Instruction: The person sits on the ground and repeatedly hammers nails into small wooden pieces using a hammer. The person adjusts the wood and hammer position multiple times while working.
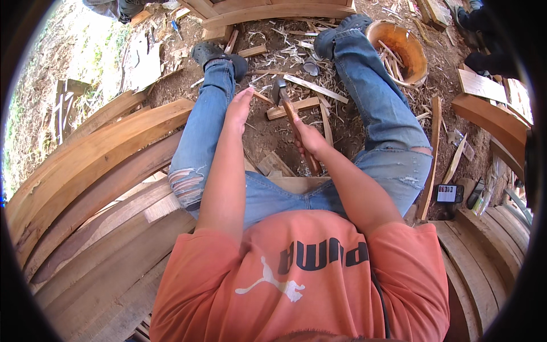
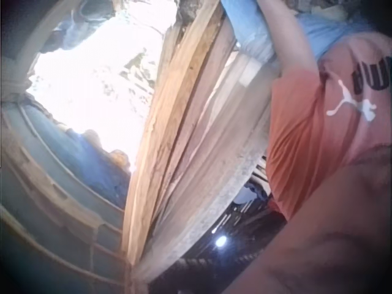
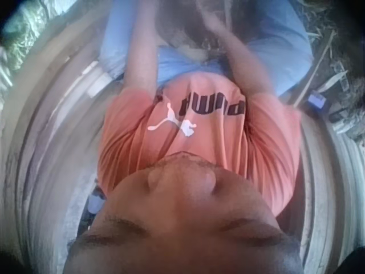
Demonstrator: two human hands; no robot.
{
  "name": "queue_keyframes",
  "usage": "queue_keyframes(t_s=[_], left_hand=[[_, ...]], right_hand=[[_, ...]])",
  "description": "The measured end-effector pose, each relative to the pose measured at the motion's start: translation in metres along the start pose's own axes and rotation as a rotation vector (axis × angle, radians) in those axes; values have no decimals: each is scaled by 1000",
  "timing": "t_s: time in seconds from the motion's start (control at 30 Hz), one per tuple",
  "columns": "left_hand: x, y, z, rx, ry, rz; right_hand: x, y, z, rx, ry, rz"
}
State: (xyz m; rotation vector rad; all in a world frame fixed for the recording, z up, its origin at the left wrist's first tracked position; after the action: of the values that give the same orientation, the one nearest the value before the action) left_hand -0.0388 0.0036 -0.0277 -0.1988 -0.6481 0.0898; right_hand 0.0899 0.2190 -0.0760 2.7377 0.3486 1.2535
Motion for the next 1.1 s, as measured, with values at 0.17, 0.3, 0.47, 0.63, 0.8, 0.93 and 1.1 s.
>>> queue_keyframes(t_s=[0.17, 0.3, 0.47, 0.63, 0.8, 0.93, 1.1], left_hand=[[-8, 1, -4, 40, -41, -174], [4, 9, 2, 97, -68, -184], [-1, 7, 2, 181, -57, -200], [-2, 7, -5, 269, -63, -199], [-2, 8, -2, 245, -67, -184], [1, 10, -1, 273, -61, -209], [2, 11, 0, 268, -83, -193]], right_hand=[[3, 2, -8, -22, -171, 4], [1, 3, 3, 187, -26, 62], [5, 5, -6, 85, -133, 71], [-4, 2, 2, 155, -102, 91], [-15, 0, 15, 234, -2, 128], [-4, -4, -7, -113, -162, 56], [-8, -4, 10, 148, 40, 50]])
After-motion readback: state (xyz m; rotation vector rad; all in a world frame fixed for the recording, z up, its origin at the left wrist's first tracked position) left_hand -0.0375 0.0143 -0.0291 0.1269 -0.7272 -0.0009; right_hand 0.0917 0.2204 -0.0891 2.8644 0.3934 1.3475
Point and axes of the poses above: each hand's wrist, its own x-axis away from the middle knuckle, its own y-axis out of the palm, z = x × y, the point moved 2 cm from there along -x, towards the middle knuckle, and after that the axes turned 9 degrees about x, right-handed, at the moved point
